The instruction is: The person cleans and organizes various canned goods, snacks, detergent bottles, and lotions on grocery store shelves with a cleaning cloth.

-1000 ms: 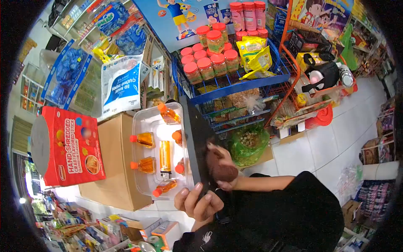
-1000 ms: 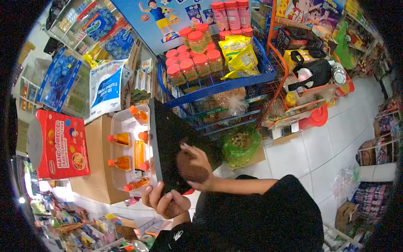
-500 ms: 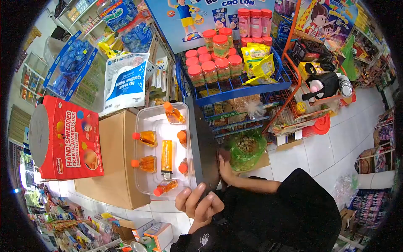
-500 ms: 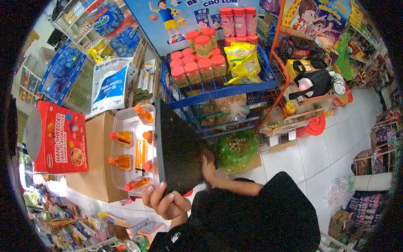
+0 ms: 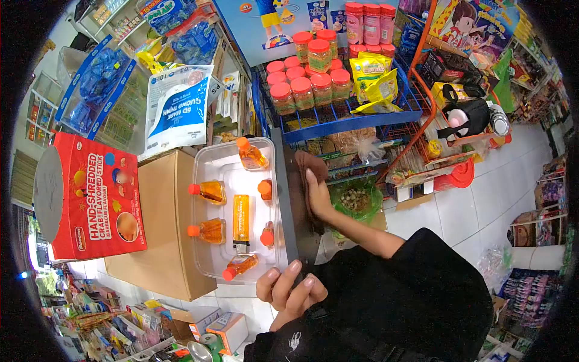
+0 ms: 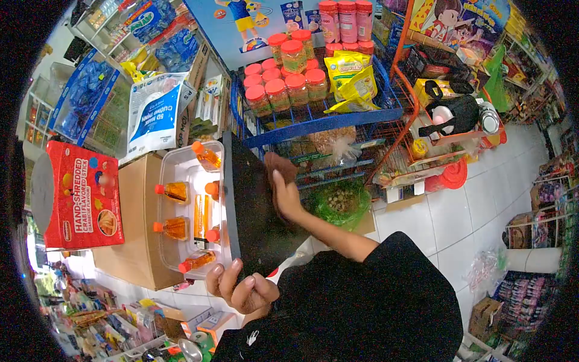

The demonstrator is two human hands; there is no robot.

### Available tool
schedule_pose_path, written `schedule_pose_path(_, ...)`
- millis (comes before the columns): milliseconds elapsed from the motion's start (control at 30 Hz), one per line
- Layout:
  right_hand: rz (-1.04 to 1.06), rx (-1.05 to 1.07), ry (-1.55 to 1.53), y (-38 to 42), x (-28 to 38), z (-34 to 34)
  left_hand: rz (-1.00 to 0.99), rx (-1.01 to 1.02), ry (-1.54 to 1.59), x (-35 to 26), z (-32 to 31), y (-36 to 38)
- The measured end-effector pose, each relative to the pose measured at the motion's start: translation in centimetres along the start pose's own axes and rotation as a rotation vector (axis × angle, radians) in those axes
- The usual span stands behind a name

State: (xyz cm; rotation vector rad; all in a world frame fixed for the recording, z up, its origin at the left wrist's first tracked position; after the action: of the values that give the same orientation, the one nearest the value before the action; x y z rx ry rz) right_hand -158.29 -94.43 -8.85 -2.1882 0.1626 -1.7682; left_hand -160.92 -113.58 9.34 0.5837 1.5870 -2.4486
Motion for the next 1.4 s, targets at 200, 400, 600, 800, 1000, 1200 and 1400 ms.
schedule_pose_path(200,-0.496,0.276,0.226,6.4,-8.1,2.8,-0.040,0.007,0.012,0.2,0.1,-0.3)
schedule_pose_path(400,-0.499,0.514,0.321,14.4,-3.6,6.1,-0.031,0.036,-0.008,0.3,0.1,0.0)
schedule_pose_path(600,-0.310,0.726,0.245,13.3,1.7,5.8,-0.058,0.120,0.019,0.1,0.2,-0.2)
schedule_pose_path(800,-0.163,0.640,0.006,10.7,10.3,4.0,0.025,0.071,0.110,0.3,0.3,-0.1)
schedule_pose_path(1000,-0.019,0.401,-0.045,6.1,17.3,2.7,0.045,-0.004,0.179,0.5,0.5,-0.5)
schedule_pose_path(1200,0.035,0.146,0.245,0.0,15.0,0.9,0.033,0.022,0.143,0.5,0.6,-0.4)
schedule_pose_path(1400,-0.118,0.262,0.254,6.9,5.3,3.5,0.081,0.048,0.205,0.2,0.9,-0.8)
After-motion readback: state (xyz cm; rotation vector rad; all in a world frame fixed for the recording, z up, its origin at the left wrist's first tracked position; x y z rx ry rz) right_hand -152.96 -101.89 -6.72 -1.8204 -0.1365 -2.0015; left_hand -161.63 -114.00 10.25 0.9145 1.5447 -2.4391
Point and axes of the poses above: each hand's wrist, its own y-axis away from the middle knuckle, its own z-axis out of the back of the hand, x = y × z, the point moved 5 cm from there along -y, towards the middle knuckle, and after that the axes turned 15 degrees about z, right-handed, at the moved point
